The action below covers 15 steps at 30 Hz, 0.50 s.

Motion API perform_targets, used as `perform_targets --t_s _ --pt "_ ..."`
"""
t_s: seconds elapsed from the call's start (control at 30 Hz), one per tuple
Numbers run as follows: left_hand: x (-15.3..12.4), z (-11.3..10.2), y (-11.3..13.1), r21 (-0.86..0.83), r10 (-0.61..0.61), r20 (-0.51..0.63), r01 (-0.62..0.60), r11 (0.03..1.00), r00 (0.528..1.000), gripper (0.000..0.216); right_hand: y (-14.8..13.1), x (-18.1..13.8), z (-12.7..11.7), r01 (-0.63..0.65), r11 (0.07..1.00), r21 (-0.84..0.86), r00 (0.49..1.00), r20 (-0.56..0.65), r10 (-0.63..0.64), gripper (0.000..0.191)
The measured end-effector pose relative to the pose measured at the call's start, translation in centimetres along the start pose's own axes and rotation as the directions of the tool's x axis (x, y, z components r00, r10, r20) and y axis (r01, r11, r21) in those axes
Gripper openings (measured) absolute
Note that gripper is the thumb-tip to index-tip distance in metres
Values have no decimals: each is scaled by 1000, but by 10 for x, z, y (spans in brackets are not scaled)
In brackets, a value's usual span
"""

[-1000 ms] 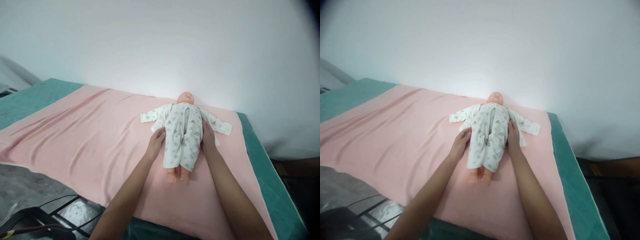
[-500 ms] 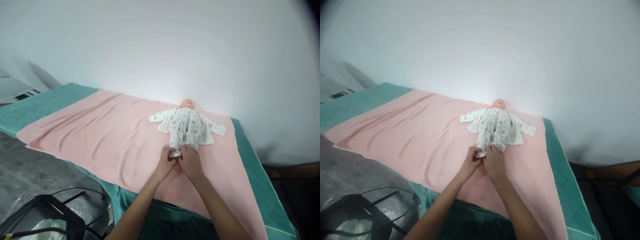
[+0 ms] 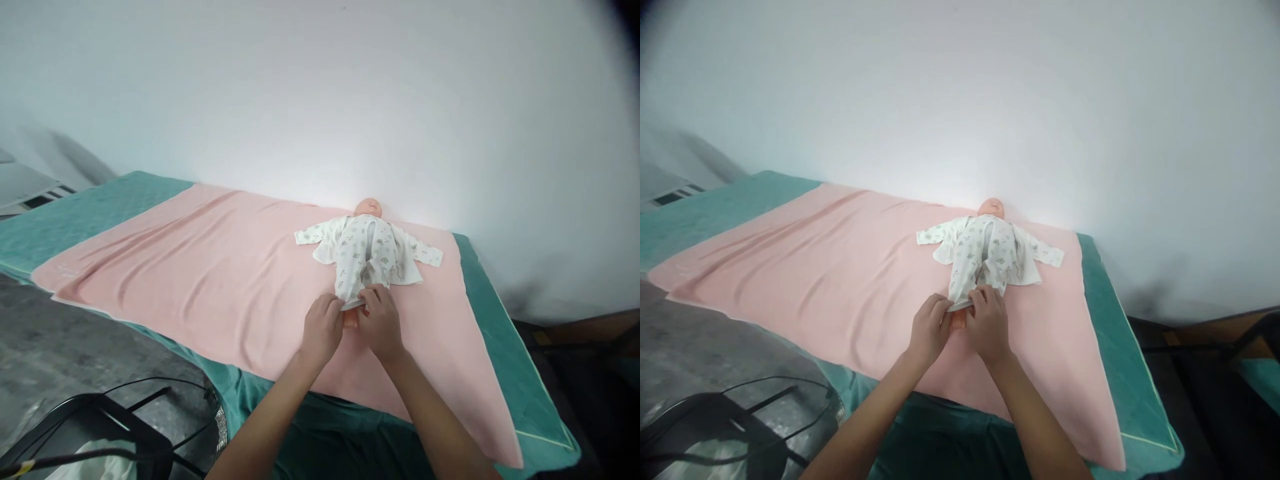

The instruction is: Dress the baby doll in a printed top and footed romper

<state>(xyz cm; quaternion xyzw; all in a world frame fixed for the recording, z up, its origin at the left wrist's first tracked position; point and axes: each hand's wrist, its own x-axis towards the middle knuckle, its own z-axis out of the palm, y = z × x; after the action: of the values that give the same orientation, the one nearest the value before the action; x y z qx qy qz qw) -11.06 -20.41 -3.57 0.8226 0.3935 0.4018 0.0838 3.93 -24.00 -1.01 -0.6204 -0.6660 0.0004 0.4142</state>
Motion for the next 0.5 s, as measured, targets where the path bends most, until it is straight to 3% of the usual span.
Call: perform_targets --t_s 0.1,0.2,0.27,0.33,0.4,0.5 --pt "-8 -8 0 -29 -15 -34 14 999 999 15 -4 -12 0 -1 998 60 999 35 -2 19" --pt "-37 -19 10 -144 -213 -35 206 968 977 13 -4 -29 -3 93 992 80 989 106 -101 19" --pt "-80 -26 25 -233 -369 55 372 899 928 13 0 -39 -6 109 990 88 984 130 -120 20" --pt "-133 -27 42 -297 -415 304 499 814 858 14 6 -42 -8 73 990 124 988 125 -88 22" --pt "-183 -22 57 -297 -336 577 575 762 744 13 11 -42 -10 21 982 190 995 96 -40 20" --pt "-217 -5 67 -220 -260 783 643 734 565 19 13 -48 -24 -47 960 274 997 73 28 14"
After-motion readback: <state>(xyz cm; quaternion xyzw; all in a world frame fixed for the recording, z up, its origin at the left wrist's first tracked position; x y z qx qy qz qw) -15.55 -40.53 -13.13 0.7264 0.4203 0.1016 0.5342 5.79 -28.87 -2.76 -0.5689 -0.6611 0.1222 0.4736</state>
